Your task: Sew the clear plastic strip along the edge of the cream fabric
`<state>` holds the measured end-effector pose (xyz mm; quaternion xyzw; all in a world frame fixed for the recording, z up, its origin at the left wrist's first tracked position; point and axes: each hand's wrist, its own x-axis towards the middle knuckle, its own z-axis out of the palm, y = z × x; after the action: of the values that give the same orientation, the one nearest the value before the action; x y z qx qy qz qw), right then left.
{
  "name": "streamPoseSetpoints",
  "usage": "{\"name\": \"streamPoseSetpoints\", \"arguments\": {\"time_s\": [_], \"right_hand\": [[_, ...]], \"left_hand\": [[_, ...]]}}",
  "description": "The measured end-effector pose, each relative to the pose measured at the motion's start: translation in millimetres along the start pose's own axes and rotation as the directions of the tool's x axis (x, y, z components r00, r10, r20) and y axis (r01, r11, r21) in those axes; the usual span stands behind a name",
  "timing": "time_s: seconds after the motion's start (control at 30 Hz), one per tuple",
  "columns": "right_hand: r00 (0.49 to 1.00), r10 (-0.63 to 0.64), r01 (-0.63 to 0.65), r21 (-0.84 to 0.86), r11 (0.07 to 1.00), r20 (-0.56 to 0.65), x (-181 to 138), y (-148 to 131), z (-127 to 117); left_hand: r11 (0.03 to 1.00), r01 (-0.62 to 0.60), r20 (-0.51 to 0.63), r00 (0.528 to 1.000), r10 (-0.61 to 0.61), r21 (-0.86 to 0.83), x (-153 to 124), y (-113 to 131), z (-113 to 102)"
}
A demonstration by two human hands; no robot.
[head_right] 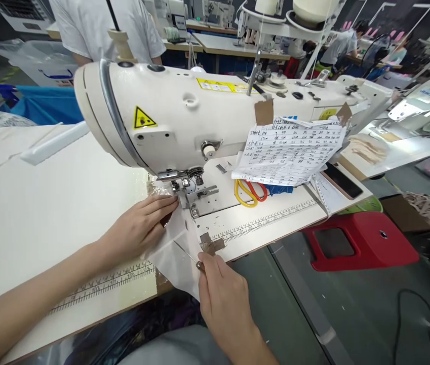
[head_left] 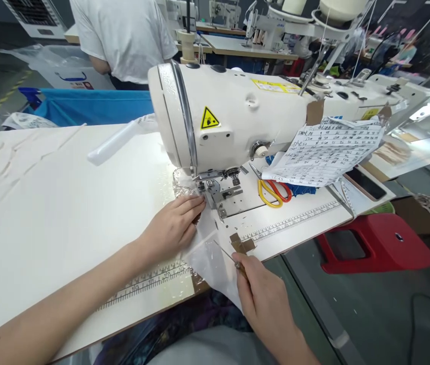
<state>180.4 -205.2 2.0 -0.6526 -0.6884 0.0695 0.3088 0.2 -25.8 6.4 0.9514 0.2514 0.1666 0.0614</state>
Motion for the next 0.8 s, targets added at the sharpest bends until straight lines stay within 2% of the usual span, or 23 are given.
{"name": "streamPoseSetpoints", "arguments": {"time_s": [0.1,0.33,0.6,0.8], "right_hand": [[1.0,0.001,0.0,-0.015,1.0,0.016,0.1,-0.3,0.9],[0.997,0.011,-0.005,-0.073,0.997,0.079,11.0,-0.9,-2.7],[0.994,-0.006,0.023,-0.159,0.987,0.108,22.9,-0.4,-1.0],[0.991,-0.003,0.026,-0.172,0.985,0.133,33.7,-0.7,0.6]], "left_hand": [[0.999,0.007,0.019,1.0,-0.007,-0.032,-0.8,-3.5,-0.7],[1.0,0.007,-0.042,0.999,-0.007,0.0,2.4,-6.0,10.5],[0.993,0.062,-0.045,0.997,-0.057,0.101,6.6,2.9,8.8],[0.991,0.036,-0.026,0.999,-0.033,0.125,2.9,7.8,7.3]]}}
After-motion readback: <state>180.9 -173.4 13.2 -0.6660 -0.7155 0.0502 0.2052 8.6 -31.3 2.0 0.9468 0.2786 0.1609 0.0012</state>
